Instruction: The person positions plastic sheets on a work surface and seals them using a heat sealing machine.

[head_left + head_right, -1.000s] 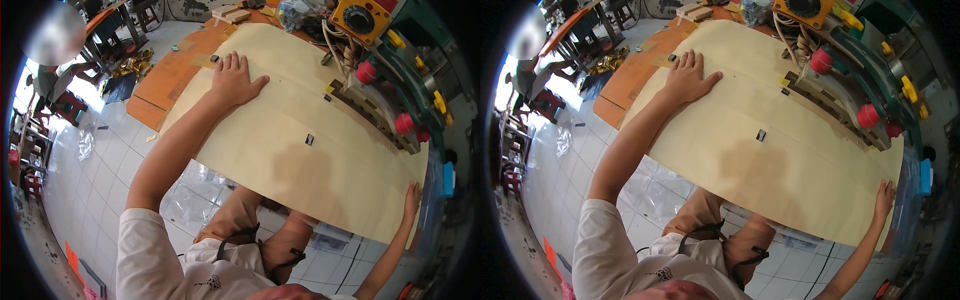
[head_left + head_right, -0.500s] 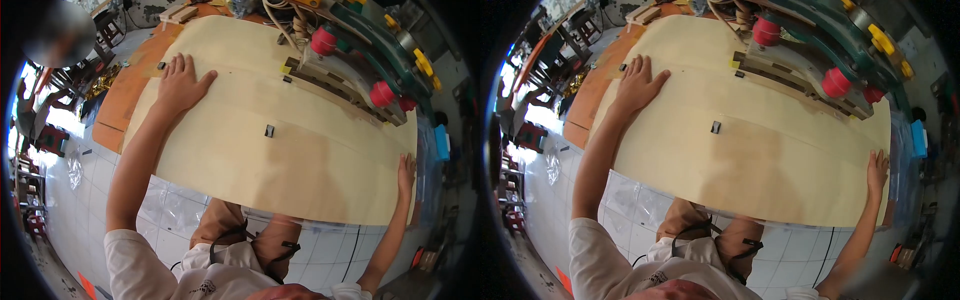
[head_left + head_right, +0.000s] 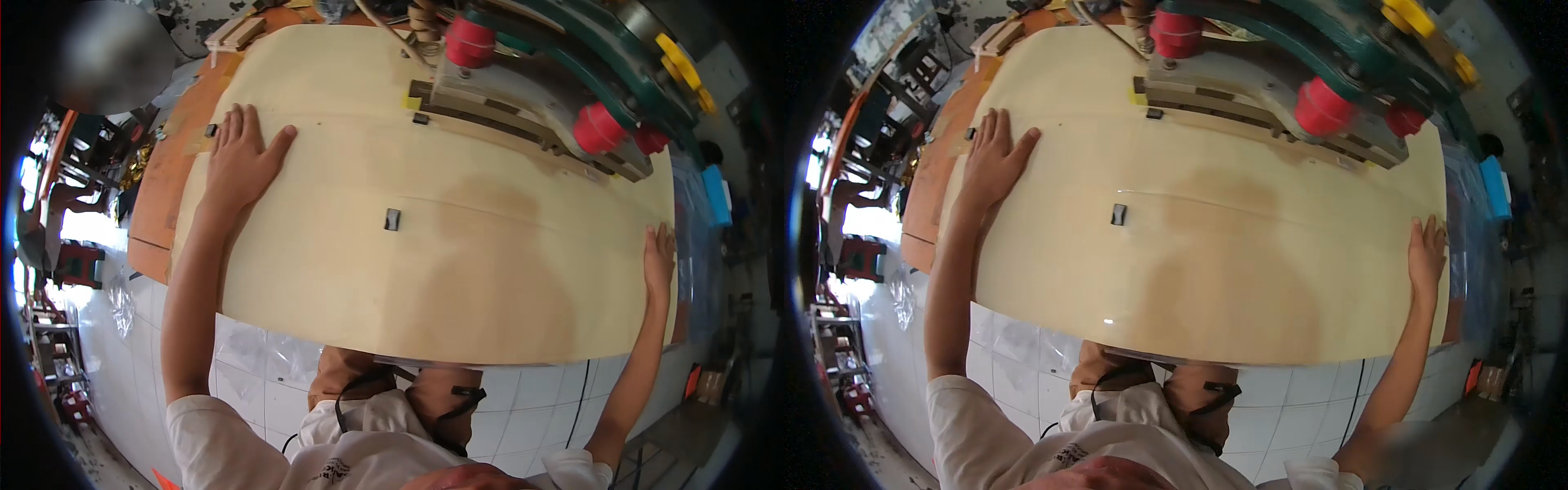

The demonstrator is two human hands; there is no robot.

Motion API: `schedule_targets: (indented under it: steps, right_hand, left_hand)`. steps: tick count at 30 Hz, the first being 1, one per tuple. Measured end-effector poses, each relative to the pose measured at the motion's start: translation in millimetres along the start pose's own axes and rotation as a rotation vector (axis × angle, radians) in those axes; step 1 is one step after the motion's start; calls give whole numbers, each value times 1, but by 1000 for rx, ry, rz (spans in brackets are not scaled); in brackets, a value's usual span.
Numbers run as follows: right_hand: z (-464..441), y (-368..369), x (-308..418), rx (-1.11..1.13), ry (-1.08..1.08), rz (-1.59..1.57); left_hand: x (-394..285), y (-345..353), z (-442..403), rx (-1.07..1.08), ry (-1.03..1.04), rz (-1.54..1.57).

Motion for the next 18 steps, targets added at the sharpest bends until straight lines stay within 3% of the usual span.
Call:
schedule_targets:
  steps: [18]
  right_hand:
    - [-15, 13, -13, 11, -94, -70]
  left_hand:
    - [7, 4, 3, -147, 65, 53]
Point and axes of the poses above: each hand's wrist, its own z-axis away from the middle knuckle, its own y-axis out of the palm, x = y × z, the point moved 4 cm from there along -z, towards the middle knuckle, and after that the axes turned 6 degrees about z, right-handed, at the moved point
